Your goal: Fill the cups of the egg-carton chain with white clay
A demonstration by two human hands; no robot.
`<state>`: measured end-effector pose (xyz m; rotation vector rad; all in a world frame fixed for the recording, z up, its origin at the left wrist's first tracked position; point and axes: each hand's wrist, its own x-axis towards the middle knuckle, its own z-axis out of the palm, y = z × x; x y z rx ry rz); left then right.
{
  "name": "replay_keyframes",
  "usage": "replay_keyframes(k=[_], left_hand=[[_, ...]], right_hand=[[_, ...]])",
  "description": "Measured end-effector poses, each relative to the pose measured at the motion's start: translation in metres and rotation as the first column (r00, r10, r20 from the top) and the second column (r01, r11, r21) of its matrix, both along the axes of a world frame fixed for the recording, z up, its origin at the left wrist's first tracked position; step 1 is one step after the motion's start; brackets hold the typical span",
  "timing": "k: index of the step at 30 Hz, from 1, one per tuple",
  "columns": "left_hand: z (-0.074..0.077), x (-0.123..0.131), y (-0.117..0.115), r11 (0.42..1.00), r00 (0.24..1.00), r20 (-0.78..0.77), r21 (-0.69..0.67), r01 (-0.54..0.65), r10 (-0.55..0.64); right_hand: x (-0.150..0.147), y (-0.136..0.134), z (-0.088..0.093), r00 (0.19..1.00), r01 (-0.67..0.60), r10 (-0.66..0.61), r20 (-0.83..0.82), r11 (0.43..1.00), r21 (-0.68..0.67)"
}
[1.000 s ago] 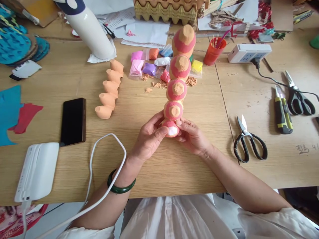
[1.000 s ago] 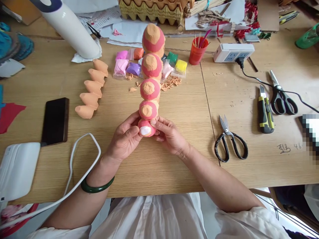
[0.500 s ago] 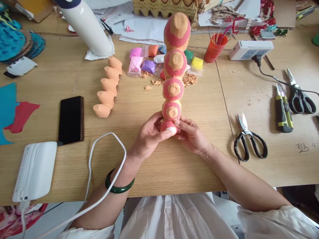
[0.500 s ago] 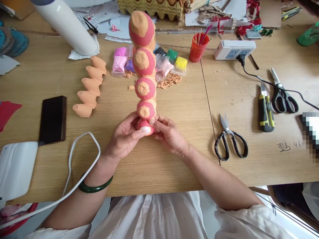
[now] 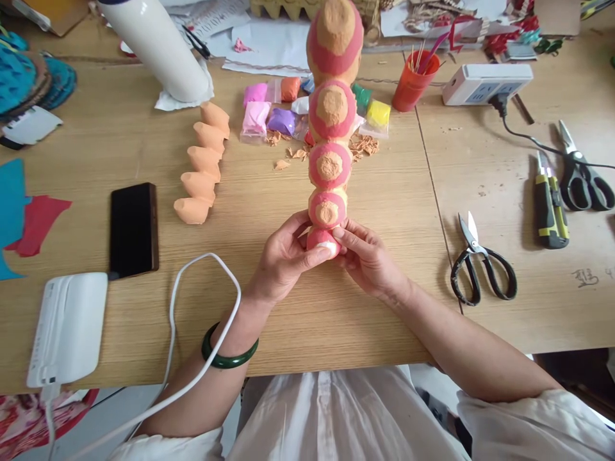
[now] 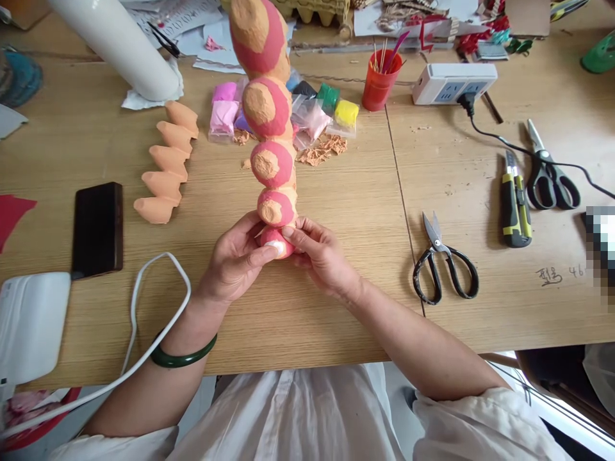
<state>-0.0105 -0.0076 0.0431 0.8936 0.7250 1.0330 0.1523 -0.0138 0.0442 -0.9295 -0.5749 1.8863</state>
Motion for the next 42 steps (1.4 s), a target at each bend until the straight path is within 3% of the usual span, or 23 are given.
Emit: replay_keyframes(k=[8,18,28,36,42], left_hand=[[-0.002,-0.002,-0.001,0.999,1.000,-0.012,-0.053,0.010,-0.011],[-0.009,-0.006,0.000,0.999,0.995,-0.092,0.039,-0.028,0.031],[-0.014,-0.007,-0.003,0.998,0.989,-0.147,0.069,-0.010,0.020],[-0.007,-0.006,-0.002,0.997,0.998,-0.023,0.043,0.066,-0.065],[-0.001,-0.002,0.000,0.998,0.999,0.034,-0.060,0.015,-0.013]], right_hand=[[-0.001,0.000,0.000,1.000,0.015,-0.015,-0.018,1.000,-0.010],[-0.001,0.001,0.000,0.995,0.038,-0.048,-0.083,0.992,-0.124],[-0.001,0.003,0.003,0.996,0.023,-0.035,-0.085,0.990,-0.142],[0.001,0.004,0.004,0.993,0.015,-0.029,-0.117,0.993,-0.119],[0.001,0.003,0.001,0.995,0.011,-0.024,-0.094,0.991,-0.130]])
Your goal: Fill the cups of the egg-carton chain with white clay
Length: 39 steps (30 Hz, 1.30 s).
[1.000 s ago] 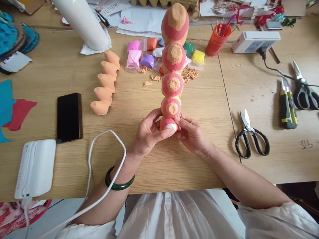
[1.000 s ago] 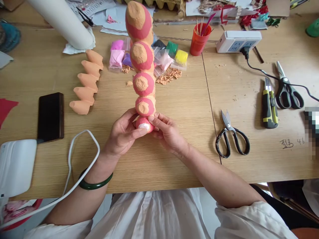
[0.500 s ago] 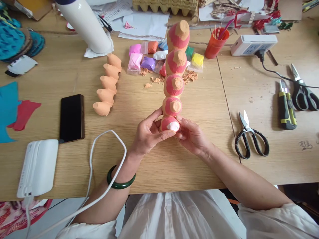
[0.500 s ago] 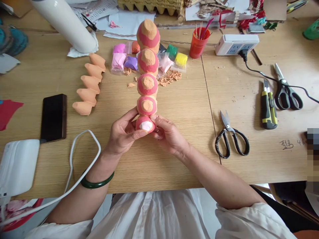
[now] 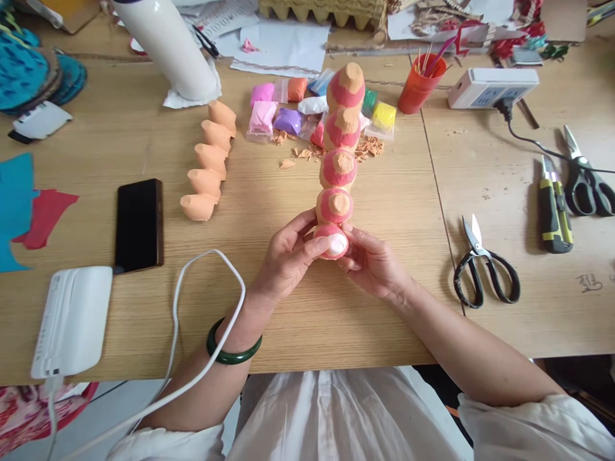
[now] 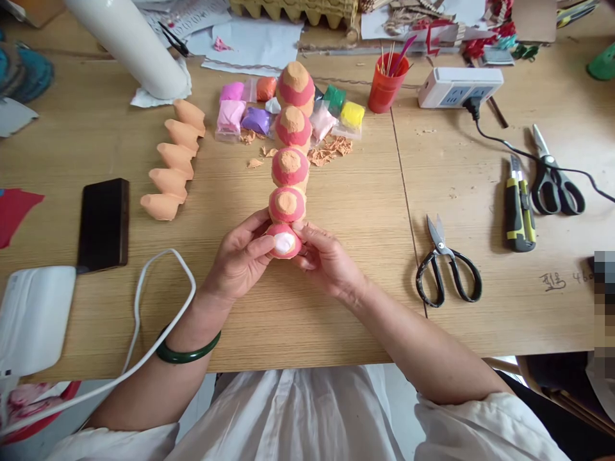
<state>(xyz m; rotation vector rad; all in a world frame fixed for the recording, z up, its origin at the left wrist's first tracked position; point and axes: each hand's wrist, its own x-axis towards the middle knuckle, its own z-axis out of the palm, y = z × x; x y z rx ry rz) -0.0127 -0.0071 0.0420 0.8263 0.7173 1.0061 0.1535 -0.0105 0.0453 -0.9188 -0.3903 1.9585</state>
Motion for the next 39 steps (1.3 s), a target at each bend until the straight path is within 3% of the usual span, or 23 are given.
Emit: replay_keyframes(k=[11,17,26,33,39], left_hand=[[0.000,-0.002,0.001,0.998,0.997,0.077,-0.054,0.032,-0.027],[-0.001,-0.001,0.001,0.999,0.998,0.046,-0.004,0.046,-0.046],[-0.011,0.001,0.000,1.000,1.000,-0.015,0.011,-0.020,0.020],[-0.004,0.003,-0.003,0.995,0.994,-0.028,0.011,-0.103,0.103],[-0.007,0.002,-0.005,0.998,0.996,-0.065,0.037,-0.058,0.060]], right_hand=[[0.000,0.002,0.004,1.000,0.006,-0.006,-0.004,1.000,0.030],[0.000,0.002,0.005,1.000,-0.002,0.002,0.025,1.000,0.016],[0.000,0.001,0.000,0.998,0.013,-0.014,0.054,1.000,0.007],[0.000,-0.002,0.002,0.989,0.078,-0.087,0.123,0.994,0.078],[-0.003,-0.009,0.003,0.973,0.103,-0.129,0.190,0.985,0.140]])
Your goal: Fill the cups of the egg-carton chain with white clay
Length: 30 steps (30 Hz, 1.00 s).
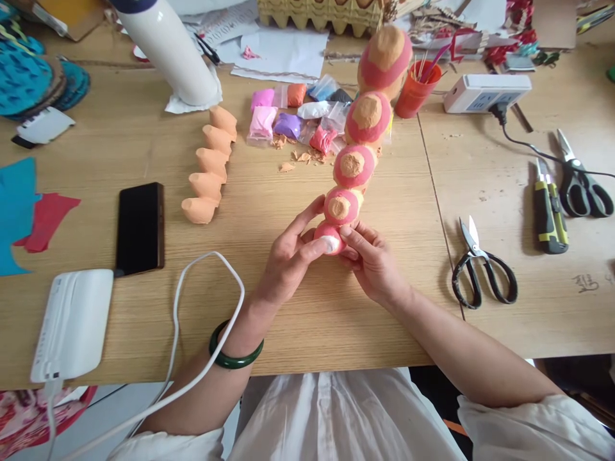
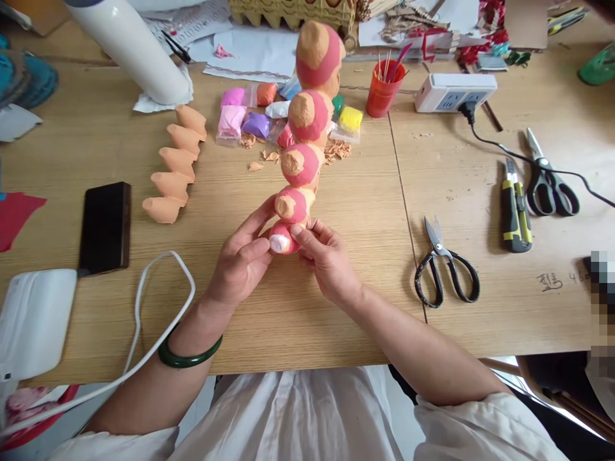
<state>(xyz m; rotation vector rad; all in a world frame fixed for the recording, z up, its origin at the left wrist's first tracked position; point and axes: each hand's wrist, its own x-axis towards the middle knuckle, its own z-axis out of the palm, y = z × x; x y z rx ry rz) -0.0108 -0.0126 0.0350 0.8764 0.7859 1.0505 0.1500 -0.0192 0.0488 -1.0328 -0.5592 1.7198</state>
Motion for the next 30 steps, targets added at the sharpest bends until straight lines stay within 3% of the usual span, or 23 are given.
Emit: replay_keyframes(k=[12,16,23,27,30], left_hand=[[-0.008,-0.004,0.002,0.990,0.996,-0.087,0.138,0.040,-0.028],[-0.012,-0.001,0.002,0.974,0.986,-0.156,0.225,-0.015,0.052],[-0.017,0.003,-0.001,0.893,0.954,-0.197,0.434,-0.120,0.224],[-0.016,0.003,-0.002,0.874,0.929,-0.231,0.460,-0.157,0.289],[-0.016,0.001,-0.001,0.892,0.928,-0.261,0.431,-0.134,0.265]], right_hand=[[-0.001,-0.003,0.002,0.997,-0.011,0.006,-0.078,0.998,-0.067],[-0.001,-0.003,0.002,0.996,-0.006,-0.001,-0.088,0.997,-0.077],[-0.003,-0.003,0.003,0.993,-0.020,0.011,-0.122,0.997,-0.072],[-0.003,-0.002,0.002,0.988,-0.043,0.033,-0.151,0.997,-0.061],[-0.002,-0.001,0.001,0.985,-0.053,0.042,-0.167,0.997,-0.060]])
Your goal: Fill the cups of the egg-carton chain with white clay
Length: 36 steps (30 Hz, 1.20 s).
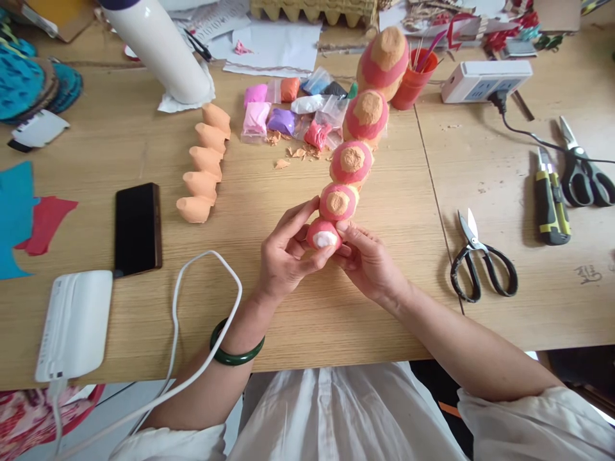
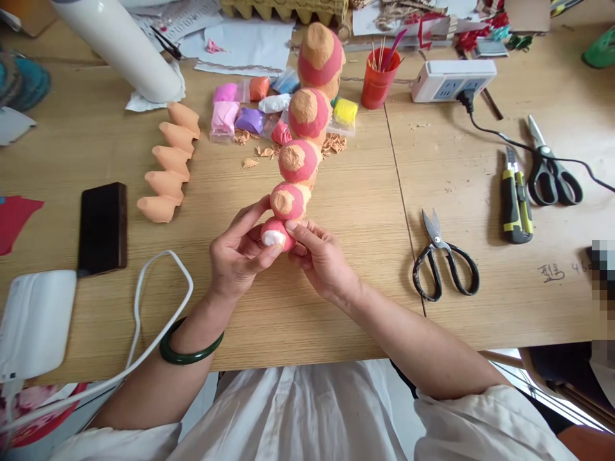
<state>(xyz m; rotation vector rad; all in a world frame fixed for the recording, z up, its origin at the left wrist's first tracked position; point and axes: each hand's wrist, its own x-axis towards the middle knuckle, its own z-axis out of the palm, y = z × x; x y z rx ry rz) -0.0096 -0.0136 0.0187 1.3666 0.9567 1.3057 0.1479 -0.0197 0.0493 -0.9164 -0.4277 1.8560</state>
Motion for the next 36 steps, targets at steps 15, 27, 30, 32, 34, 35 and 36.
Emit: replay_keyframes(k=[15,27,30,32,34,35,36], left_hand=[[0.001,0.001,-0.001,0.960,0.969,0.203,-0.211,0.185,-0.142],[-0.008,-0.002,0.003,0.995,0.995,-0.052,0.046,0.087,-0.084],[-0.006,-0.001,0.003,0.993,0.994,-0.064,0.071,0.090,-0.085],[-0.003,-0.001,0.003,0.993,0.993,-0.030,0.015,0.113,-0.112],[0.001,-0.001,0.002,0.984,0.987,0.043,-0.077,0.161,-0.158],[0.002,-0.002,0.001,0.973,0.979,0.093,-0.123,0.193,-0.183],[0.002,-0.002,0.001,0.960,0.968,0.143,-0.162,0.227,-0.205]], right_hand=[[-0.002,-0.003,-0.003,0.993,0.043,-0.048,0.106,0.998,0.048],[-0.004,-0.004,-0.005,0.994,0.041,-0.046,0.099,0.998,0.047],[-0.003,-0.004,-0.004,0.994,0.035,-0.039,0.098,0.999,0.039],[-0.002,-0.004,-0.003,0.994,0.039,-0.042,0.098,0.999,0.029],[-0.001,-0.002,-0.002,0.994,0.050,-0.051,0.099,0.999,0.016],[0.000,-0.001,-0.002,0.993,0.055,-0.056,0.101,0.998,0.010],[0.000,0.000,-0.001,0.993,0.057,-0.058,0.101,0.998,0.006]])
